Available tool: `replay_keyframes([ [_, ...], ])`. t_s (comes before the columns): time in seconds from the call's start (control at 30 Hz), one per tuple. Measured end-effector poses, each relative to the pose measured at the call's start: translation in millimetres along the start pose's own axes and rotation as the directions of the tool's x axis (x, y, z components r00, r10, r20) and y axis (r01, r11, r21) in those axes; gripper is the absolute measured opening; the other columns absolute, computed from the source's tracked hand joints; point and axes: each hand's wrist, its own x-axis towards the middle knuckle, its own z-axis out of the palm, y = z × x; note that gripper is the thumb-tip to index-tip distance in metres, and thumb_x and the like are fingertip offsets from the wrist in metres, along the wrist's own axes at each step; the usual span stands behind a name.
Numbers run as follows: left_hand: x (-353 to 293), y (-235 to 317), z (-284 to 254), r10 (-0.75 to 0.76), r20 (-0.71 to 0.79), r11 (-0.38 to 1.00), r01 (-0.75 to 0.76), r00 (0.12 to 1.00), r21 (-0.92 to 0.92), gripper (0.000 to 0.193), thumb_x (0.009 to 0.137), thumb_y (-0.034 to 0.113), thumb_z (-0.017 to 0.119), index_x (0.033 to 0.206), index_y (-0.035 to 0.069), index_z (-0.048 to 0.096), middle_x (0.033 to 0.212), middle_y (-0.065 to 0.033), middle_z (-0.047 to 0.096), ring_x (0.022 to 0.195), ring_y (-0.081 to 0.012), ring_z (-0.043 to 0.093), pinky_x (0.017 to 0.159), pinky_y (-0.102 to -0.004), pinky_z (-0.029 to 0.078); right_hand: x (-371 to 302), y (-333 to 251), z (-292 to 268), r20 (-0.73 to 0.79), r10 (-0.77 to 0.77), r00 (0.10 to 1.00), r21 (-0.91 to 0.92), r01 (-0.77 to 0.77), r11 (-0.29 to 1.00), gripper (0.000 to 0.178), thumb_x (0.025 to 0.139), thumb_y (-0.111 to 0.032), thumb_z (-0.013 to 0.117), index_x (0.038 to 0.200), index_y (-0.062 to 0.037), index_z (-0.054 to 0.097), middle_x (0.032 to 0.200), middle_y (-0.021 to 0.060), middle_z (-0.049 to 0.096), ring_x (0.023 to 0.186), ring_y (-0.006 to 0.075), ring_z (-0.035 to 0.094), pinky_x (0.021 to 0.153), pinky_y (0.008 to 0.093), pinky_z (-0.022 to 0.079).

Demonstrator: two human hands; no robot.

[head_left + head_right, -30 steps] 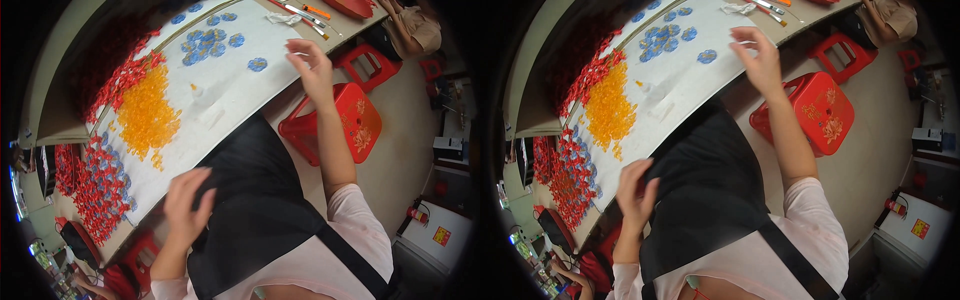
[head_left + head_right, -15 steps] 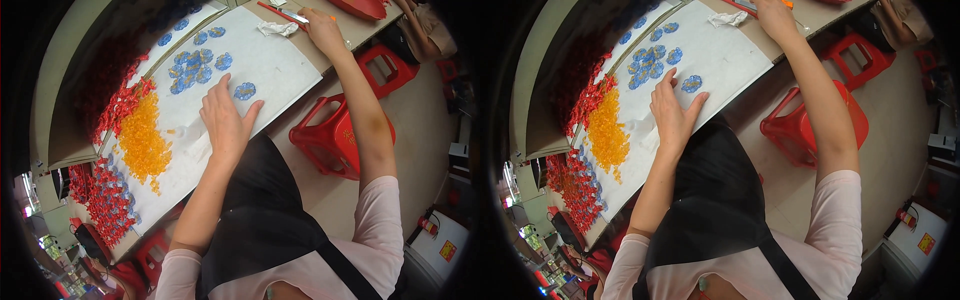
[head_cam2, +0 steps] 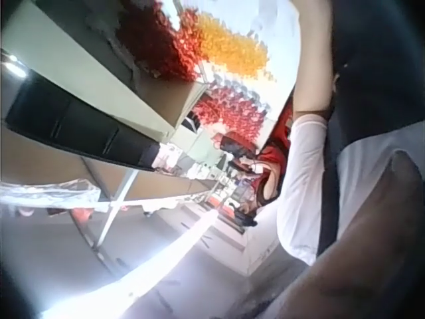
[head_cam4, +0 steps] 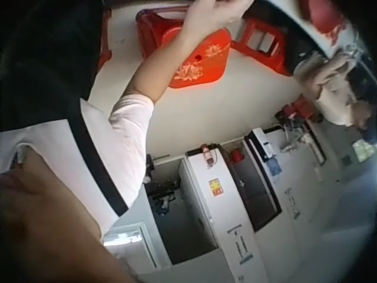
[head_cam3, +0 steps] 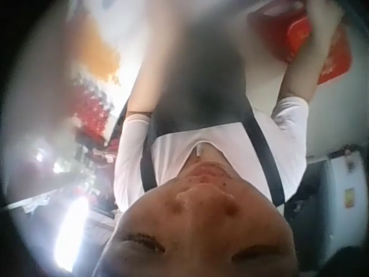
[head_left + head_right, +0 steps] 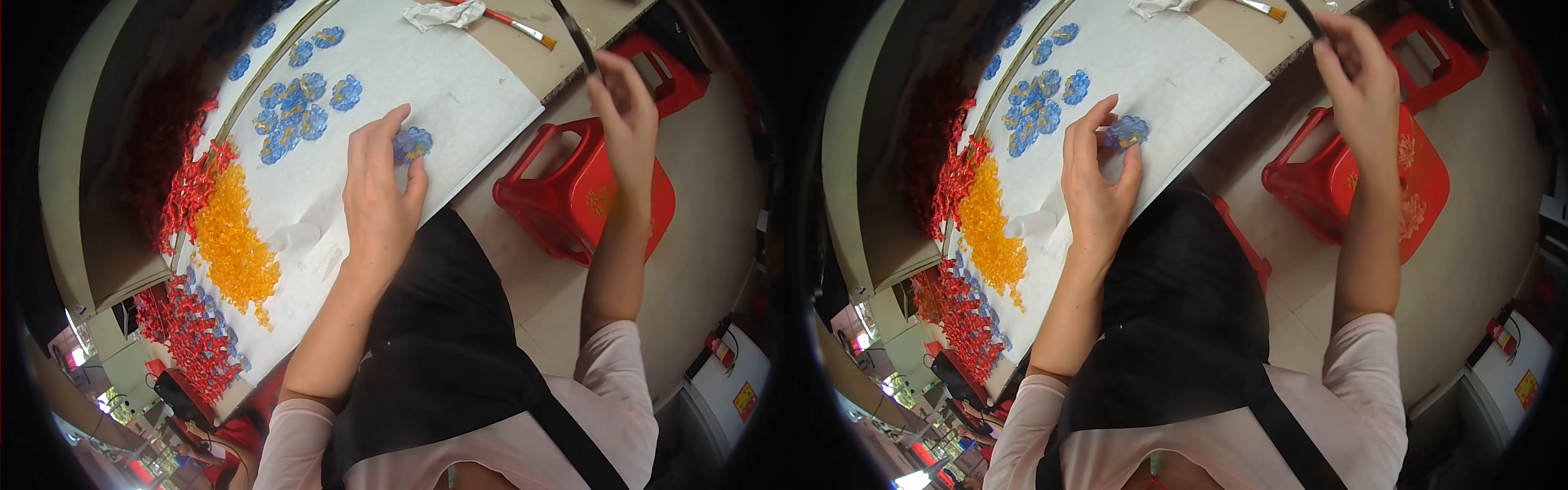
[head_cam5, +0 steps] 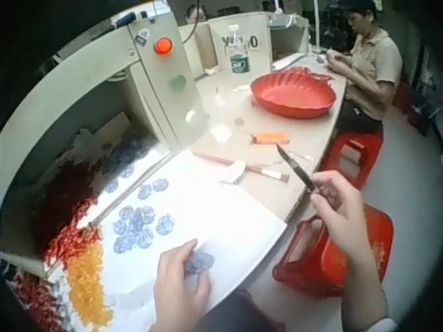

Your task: The person glues yellow and red plastic components together with a glue bottle to assemble toy flower or star decorations.

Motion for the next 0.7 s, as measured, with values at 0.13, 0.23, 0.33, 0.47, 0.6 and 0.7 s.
replay_keyframes([
  [0.13,-0.6,-4.6,-1.5,0.010,0.046,1.000,-0.009,0.999,-0.011,0.040,0.068,-0.007,0.058,0.106,0.004,0.052,0.092,-0.0129,0.054,0.080,-0.0255,0.055,0.070,-0.0319,0.046,-70.2,-10.6,11.6,0.016,0.325,0.945,0.253,-0.319,0.913,0.026,0.077,0.002,0.059,0.103,0.0019,0.054,0.084,0.0009,0.056,0.074,0.0058,0.051,0.062,0.0167,0.042],
  [0.23,4.5,1.0,1.8,-0.008,0.044,0.999,0.010,0.999,-0.044,0.035,0.069,-0.005,0.058,0.103,0.004,0.055,0.087,-0.0125,0.056,0.078,-0.0247,0.056,0.068,-0.0312,0.046,-104.5,-10.7,21.1,0.106,0.363,0.926,0.405,-0.373,0.835,0.030,0.081,-0.002,0.053,0.111,0.0025,0.050,0.086,0.0048,0.059,0.066,0.0046,0.048,0.057,0.0162,0.040],
  [0.33,11.1,4.1,6.1,0.028,0.078,0.999,-0.029,0.997,0.018,0.036,0.070,-0.003,0.058,0.105,0.005,0.055,0.085,-0.0126,0.057,0.075,-0.0241,0.056,0.066,-0.0306,0.046,-117.0,-20.3,30.5,0.120,0.392,0.912,0.401,-0.406,0.821,0.033,0.084,-0.002,0.048,0.116,0.0014,0.044,0.087,0.0057,0.060,0.060,0.0041,0.044,0.054,0.0163,0.038],
  [0.47,29.0,21.7,16.9,-0.019,0.141,1.000,0.015,0.990,0.026,0.032,0.071,-0.002,0.058,0.102,0.006,0.055,0.080,-0.0126,0.058,0.072,-0.0254,0.057,0.066,-0.0314,0.046,-117.8,-11.1,34.5,0.070,0.382,0.922,0.306,-0.384,0.871,0.032,0.084,-0.002,0.046,0.116,-0.0014,0.046,0.085,0.0046,0.060,0.054,0.0034,0.041,0.050,0.0175,0.035],
  [0.6,57.4,29.1,44.5,0.116,0.107,0.993,-0.117,0.988,0.004,0.022,0.074,0.002,0.056,0.096,0.005,0.056,0.074,-0.0126,0.058,0.068,-0.0267,0.056,0.064,-0.0342,0.045,-108.5,-9.8,29.4,-0.042,0.324,0.945,0.160,-0.314,0.936,0.035,0.084,-0.001,0.045,0.119,-0.0043,0.047,0.084,0.0091,0.060,0.063,0.0111,0.054,0.057,0.0229,0.043],
  [0.7,70.2,32.8,56.9,0.185,0.124,0.981,-0.191,0.975,0.033,0.015,0.076,0.005,0.056,0.091,0.004,0.056,0.069,-0.0128,0.058,0.065,-0.0271,0.055,0.061,-0.0357,0.044,-102.1,-13.3,28.5,-0.078,0.249,0.965,0.047,-0.246,0.968,0.038,0.084,0.001,0.045,0.122,-0.0050,0.045,0.088,0.0129,0.060,0.075,0.0179,0.060,0.065,0.0274,0.047],
])
